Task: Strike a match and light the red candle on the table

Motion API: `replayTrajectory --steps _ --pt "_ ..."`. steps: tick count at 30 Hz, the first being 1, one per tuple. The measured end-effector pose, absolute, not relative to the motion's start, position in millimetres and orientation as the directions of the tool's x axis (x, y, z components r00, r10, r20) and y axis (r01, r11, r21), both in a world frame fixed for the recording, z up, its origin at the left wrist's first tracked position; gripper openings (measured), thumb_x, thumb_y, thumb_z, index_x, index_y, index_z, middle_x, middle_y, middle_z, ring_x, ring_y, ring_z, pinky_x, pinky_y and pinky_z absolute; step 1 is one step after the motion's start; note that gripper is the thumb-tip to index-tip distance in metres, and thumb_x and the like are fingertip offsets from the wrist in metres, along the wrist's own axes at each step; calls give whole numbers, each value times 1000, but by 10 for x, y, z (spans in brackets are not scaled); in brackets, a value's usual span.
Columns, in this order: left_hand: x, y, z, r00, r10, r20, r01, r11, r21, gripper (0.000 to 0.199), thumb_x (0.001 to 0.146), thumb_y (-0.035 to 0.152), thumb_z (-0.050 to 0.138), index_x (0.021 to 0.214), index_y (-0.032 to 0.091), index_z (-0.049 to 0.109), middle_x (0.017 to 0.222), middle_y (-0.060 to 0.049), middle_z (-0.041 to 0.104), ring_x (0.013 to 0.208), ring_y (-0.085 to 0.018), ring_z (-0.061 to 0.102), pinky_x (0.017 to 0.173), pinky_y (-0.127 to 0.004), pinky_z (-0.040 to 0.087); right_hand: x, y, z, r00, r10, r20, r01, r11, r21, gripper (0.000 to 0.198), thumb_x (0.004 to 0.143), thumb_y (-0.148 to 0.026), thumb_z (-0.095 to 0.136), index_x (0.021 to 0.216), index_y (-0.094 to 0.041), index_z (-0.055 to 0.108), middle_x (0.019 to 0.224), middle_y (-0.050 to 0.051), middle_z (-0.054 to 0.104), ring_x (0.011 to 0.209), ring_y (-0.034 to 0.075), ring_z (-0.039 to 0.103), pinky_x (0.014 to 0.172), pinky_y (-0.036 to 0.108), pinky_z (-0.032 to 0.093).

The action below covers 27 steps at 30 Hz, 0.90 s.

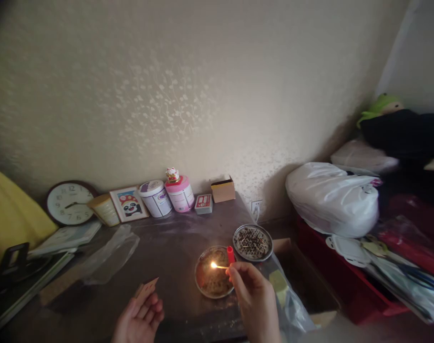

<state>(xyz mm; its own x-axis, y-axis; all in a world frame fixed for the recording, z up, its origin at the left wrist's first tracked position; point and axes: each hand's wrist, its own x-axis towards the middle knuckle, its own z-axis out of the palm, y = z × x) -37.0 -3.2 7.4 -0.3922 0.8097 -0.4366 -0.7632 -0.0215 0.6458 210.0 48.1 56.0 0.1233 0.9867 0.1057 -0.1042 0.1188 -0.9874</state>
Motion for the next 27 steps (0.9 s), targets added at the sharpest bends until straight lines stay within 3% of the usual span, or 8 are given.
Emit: replayTrajectory --steps 4,13,20,27 --pt "-371 -34 104 -389 802 -454 -747 14 665 17 63 29 72 74 16 71 64 -6 69 60 -21 65 55 -32 53 2168 490 724 221 973 68 -200 113 -973 31 62 -45 79 74 -18 71 66 1 69 61 14 60 55 18 49" --pt "-341 -28 126 -416 774 -477 -743 13 669 15 66 28 70 75 16 69 65 -6 67 60 -20 64 55 -32 52 2250 594 892 406 910 82 -38 106 -994 31 60 -46 73 72 -17 73 60 2 66 62 18 63 60 24 53" --pt "-362 -17 126 -400 761 -512 -746 54 663 20 68 30 69 82 16 71 65 -6 66 62 -22 65 57 -34 52 2260 654 800 412 900 144 43 139 -989 29 63 -45 71 73 -18 73 64 4 69 64 21 65 63 28 54" --pt "-360 -26 135 -384 779 -495 -748 51 662 15 64 29 71 72 16 69 65 -6 66 61 -21 63 56 -33 52 2257 659 709 379 915 137 67 120 -990 34 66 -48 71 77 -16 73 65 4 69 65 21 65 61 26 52"
